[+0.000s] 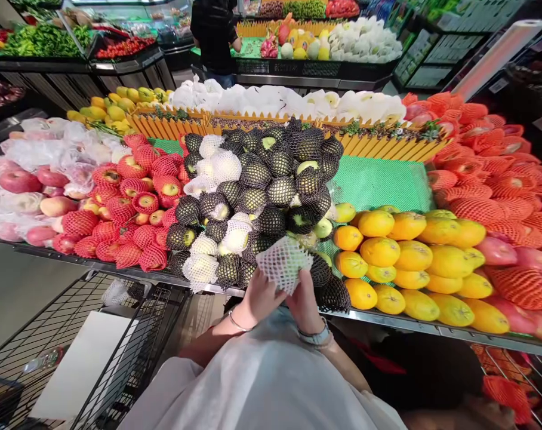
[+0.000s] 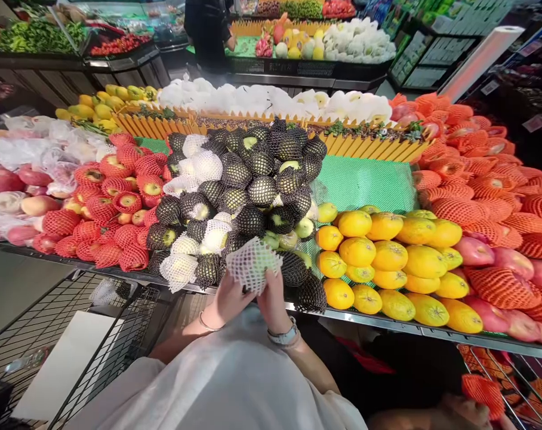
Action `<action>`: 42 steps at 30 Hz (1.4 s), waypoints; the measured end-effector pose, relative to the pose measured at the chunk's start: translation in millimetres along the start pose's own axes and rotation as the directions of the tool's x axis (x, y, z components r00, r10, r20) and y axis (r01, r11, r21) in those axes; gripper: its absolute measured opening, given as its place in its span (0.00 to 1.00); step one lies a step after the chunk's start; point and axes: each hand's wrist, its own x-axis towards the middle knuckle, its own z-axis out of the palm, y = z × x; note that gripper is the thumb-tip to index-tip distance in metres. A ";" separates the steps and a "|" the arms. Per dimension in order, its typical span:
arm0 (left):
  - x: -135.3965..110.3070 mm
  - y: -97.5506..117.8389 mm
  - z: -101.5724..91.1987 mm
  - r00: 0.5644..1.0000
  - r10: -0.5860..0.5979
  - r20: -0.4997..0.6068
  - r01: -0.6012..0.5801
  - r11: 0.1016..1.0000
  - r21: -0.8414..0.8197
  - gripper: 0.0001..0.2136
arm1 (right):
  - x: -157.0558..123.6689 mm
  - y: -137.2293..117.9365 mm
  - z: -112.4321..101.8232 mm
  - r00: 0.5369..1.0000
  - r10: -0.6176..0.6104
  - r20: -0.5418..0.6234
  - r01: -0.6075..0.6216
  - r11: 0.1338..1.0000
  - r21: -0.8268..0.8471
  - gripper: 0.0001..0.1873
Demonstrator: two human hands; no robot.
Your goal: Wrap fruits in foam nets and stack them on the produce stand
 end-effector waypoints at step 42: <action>143.3 -149.0 -75.3 0.697 -0.153 0.701 -0.193 0.901 0.389 0.29 | 151.7 -34.3 37.1 0.835 0.103 0.540 0.536 -0.373 -0.758 0.35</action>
